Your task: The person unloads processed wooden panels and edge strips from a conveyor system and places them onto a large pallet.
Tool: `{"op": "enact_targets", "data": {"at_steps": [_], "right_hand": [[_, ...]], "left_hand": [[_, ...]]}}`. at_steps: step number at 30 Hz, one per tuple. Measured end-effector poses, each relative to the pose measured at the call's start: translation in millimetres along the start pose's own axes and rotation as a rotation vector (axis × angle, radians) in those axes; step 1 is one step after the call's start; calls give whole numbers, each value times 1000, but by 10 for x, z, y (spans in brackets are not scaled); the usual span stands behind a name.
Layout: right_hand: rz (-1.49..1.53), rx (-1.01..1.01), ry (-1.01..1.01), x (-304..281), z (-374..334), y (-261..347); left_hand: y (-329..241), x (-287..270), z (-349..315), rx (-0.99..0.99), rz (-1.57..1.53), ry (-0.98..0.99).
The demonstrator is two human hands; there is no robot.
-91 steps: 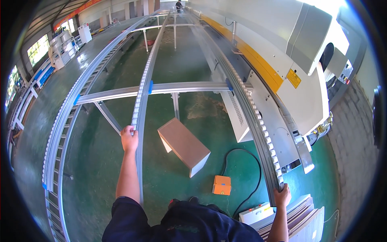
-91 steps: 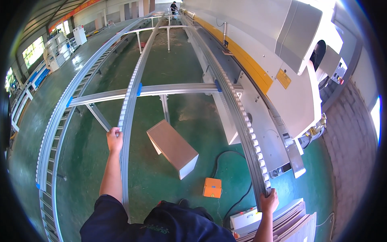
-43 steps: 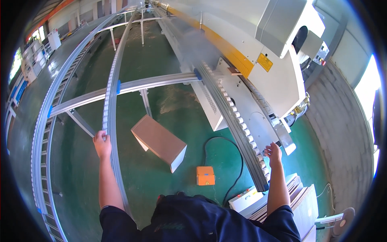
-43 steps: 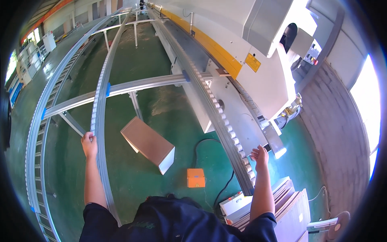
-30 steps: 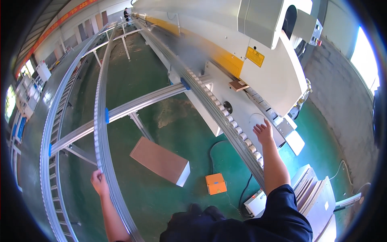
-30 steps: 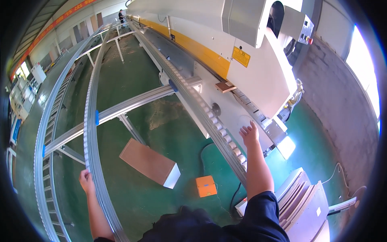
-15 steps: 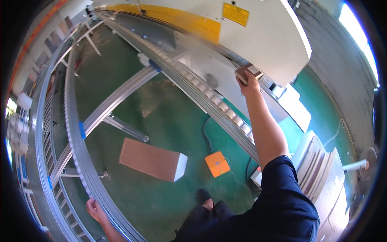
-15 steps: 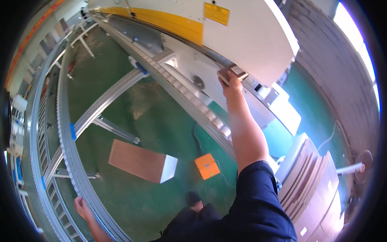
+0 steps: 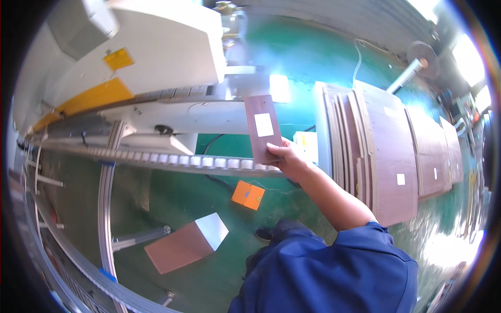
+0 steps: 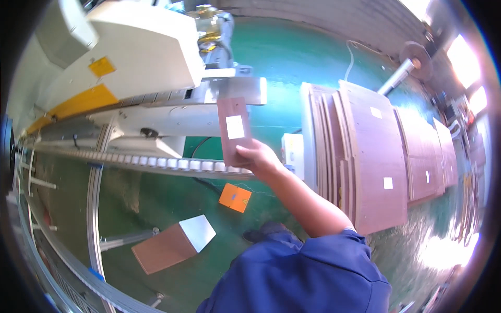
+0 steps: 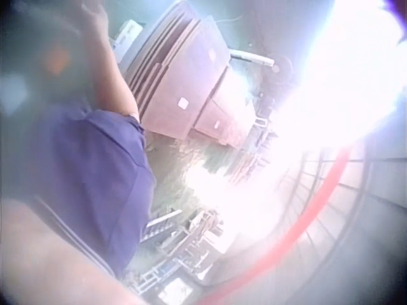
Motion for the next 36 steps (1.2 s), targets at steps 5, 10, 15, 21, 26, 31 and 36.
{"op": "enact_targets", "data": {"at_steps": [5, 10, 15, 21, 26, 31, 36], "right_hand": [[28, -56, -151, -388, -624, 102], [89, -166, -220, -739, -1181, 427], [101, -371, -423, -1293, -2046, 970], [80, -603, -777, -2090, -3286, 1273], [53, -608, -842, -2993, -4203, 1548], [-162, -466, -966, -4291, -4433, 2170], [-447, -471, -976, -5372, -3874, 2695]], "left_hand": [[-1632, 172, -310, 147, -748, 147], [-3310, 507, -1254, 900, -867, 1041], [-3914, 661, -2385, 1134, -526, 1598], [-3763, 1387, -2910, 1115, -318, 1669], [-3338, 2205, -2516, 744, -187, 1647], [-2847, 1771, -2687, 145, -570, 1407], [-2124, 1471, -3627, 313, -317, 1555]]}}
Point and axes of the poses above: each hand's wrist, its own z-axis towards the middle knuckle, its own x-axis out of the palm, y = z × x, the point moved 1 cm from there along z, towards the middle knuckle, and after that the axes turned 5 degrees about y, right-handed, at the moved point
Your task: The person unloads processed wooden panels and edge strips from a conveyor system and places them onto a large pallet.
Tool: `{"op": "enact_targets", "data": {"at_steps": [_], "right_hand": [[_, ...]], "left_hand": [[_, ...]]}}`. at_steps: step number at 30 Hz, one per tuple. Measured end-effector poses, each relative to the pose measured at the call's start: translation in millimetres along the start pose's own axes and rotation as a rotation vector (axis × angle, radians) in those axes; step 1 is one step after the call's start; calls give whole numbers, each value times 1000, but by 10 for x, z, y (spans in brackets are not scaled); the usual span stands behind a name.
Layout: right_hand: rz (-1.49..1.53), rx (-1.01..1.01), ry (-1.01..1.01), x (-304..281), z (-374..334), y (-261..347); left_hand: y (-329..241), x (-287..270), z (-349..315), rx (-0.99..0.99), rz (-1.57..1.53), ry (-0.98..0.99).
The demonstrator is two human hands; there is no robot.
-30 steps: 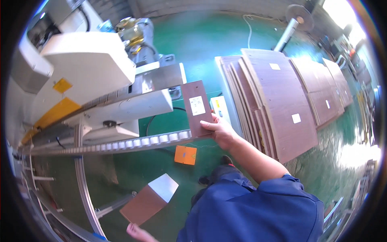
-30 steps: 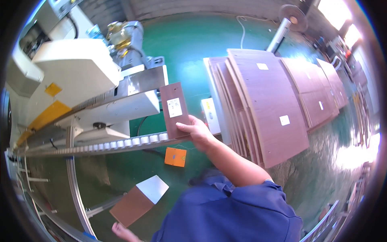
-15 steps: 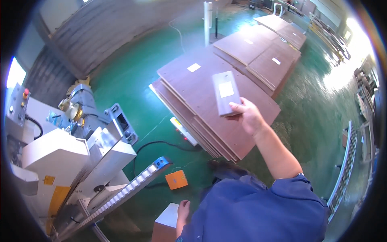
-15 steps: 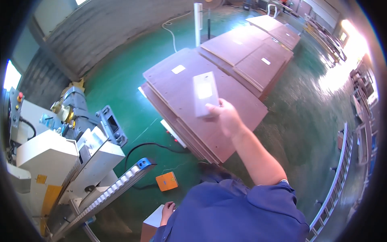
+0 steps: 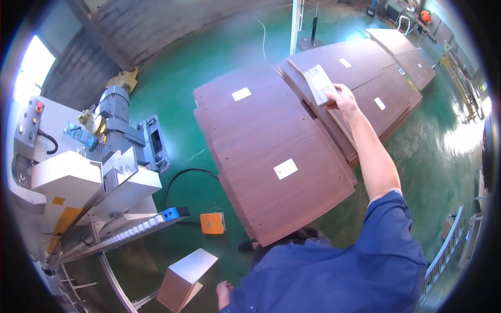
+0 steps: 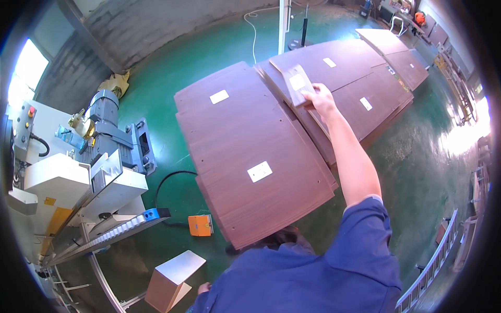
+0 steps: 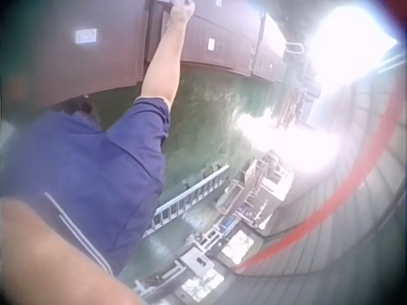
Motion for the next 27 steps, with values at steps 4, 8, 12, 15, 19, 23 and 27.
{"op": "enact_targets", "data": {"at_steps": [4, 8, 12, 15, 19, 23, 27], "right_hand": [[145, 62, 125, 102, 709, -309], [240, 111, 174, 77, 1160, -550], [190, 137, 131, 187, 1411, -685], [170, 153, 64, 212, 1418, -682], [349, 211, 34, 164, 1424, -736], [469, 220, 44, 161, 1409, -835], [331, 214, -107, 291, 1197, -682]], "left_hand": [[233, 694, -374, 38, 18, 191], [-588, 1275, -1057, 23, 25, -4], [-430, 1343, -897, 98, -159, -2], [-443, 1442, -901, 112, -157, -4], [-458, 1601, -955, 91, -53, -19], [-311, 1632, -1036, 87, 28, -23], [-169, 1602, -1016, 54, 40, 5]]}}
Point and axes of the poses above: each hand's wrist, its own z-axis towards the middle knuckle, its own x-axis out of the palm, y = z × x, the point moved 1 cm from there along z, towards the middle knuckle, and after that the axes turned 5 degrees about y, right-handed, at the moved point
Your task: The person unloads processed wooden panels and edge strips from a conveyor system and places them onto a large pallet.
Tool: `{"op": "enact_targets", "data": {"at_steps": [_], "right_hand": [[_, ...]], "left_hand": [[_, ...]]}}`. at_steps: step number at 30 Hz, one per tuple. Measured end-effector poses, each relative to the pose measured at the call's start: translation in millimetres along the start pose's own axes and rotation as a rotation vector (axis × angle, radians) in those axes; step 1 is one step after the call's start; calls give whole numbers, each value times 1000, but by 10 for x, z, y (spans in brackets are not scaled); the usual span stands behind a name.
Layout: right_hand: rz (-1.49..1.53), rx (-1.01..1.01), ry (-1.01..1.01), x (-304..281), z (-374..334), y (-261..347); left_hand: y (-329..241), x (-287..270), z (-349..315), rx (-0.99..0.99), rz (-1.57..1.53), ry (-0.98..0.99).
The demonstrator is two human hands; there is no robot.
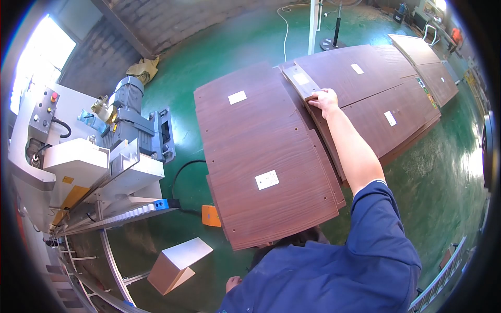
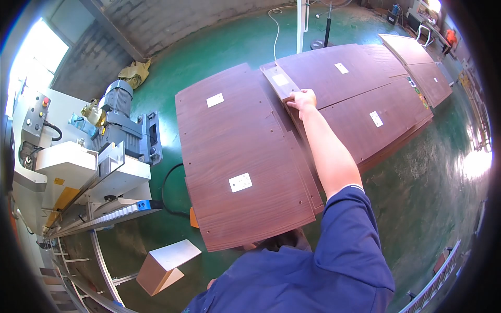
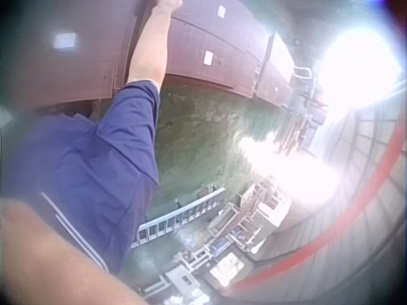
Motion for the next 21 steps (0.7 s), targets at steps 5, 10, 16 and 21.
{"op": "enact_targets", "data": {"at_steps": [5, 10, 16, 21], "right_hand": [[-1169, -465, -178, -1, -522, 272], [-1545, -699, 35, 228, -456, 200], [-1657, -566, -54, 403, -189, 114], [-1660, -602, -181, 383, -32, -24]], "left_hand": [[-285, 136, -94, 7, -17, -59], [-369, 230, -26, 88, -20, -13], [138, 131, 270, 126, -113, -26], [697, 26, 657, 75, 180, -122]]}}
Point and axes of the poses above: each hand's wrist, its own z-axis towards the middle knuckle, its own x-axis out of the palm, y = z × x, the point moved 1 cm from there along z, towards the middle knuckle, and after that the axes turned 5 degrees about y, right-handed, at the moved point
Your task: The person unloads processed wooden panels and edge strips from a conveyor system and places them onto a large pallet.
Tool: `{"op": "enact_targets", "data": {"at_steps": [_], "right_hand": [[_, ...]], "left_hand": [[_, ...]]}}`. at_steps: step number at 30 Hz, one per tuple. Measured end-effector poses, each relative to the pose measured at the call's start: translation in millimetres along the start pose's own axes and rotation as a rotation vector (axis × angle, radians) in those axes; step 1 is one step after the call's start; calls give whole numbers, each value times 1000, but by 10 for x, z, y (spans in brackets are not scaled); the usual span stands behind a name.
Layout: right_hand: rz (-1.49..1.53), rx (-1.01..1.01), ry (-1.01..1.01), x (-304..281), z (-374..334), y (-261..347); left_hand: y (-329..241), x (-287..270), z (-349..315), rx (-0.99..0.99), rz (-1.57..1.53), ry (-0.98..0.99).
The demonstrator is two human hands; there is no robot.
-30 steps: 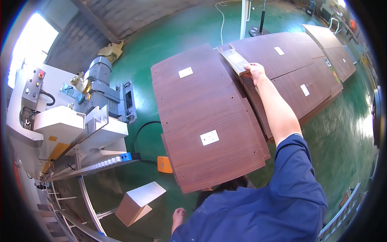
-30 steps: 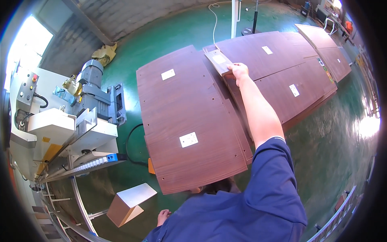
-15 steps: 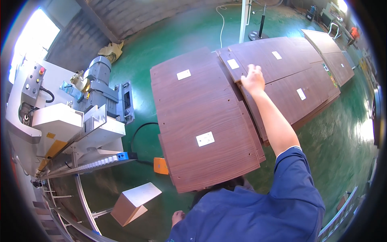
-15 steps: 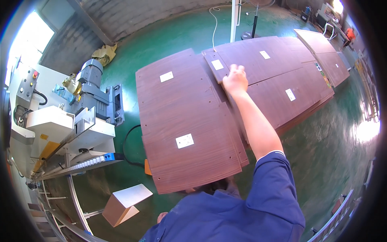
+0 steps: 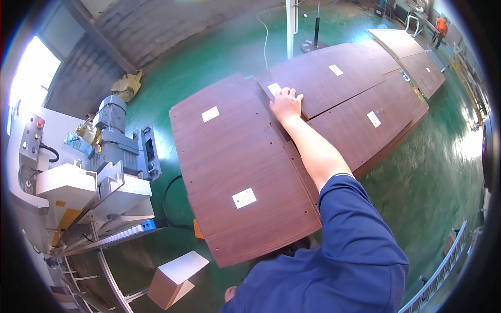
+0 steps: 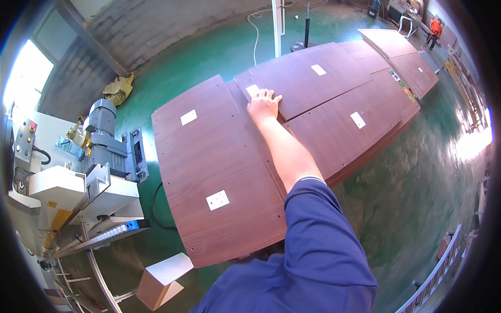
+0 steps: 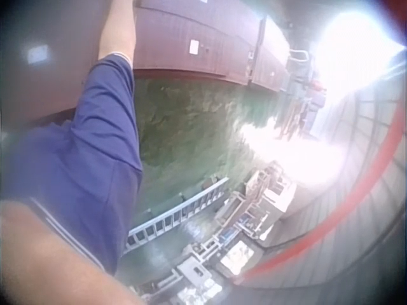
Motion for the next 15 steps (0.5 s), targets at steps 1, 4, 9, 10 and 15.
{"op": "enact_targets", "data": {"at_steps": [1, 4, 9, 10, 15], "right_hand": [[-1, 4, 0, -9, 16, 22], [-1, 12, 28, -40, 75, 64], [34, 8, 3, -55, 96, -1], [29, 11, -9, -45, 103, -45], [50, 15, -34, -16, 102, -58]], "left_hand": [[94, -11, 20, -13, -31, 11], [167, 32, 40, -15, -47, 24], [-424, 122, -123, 36, -211, 13], [-749, 152, -230, 43, -197, 35], [-1462, 157, -547, 8, -344, 55]]}}
Point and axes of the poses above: each hand's wrist, its own z-axis towards the middle knuckle, its own x-axis out of the palm, y = z × x, the point moved 1 cm from there along z, towards the middle knuckle, and after that the axes turned 5 degrees about y, right-handed, at the moved point
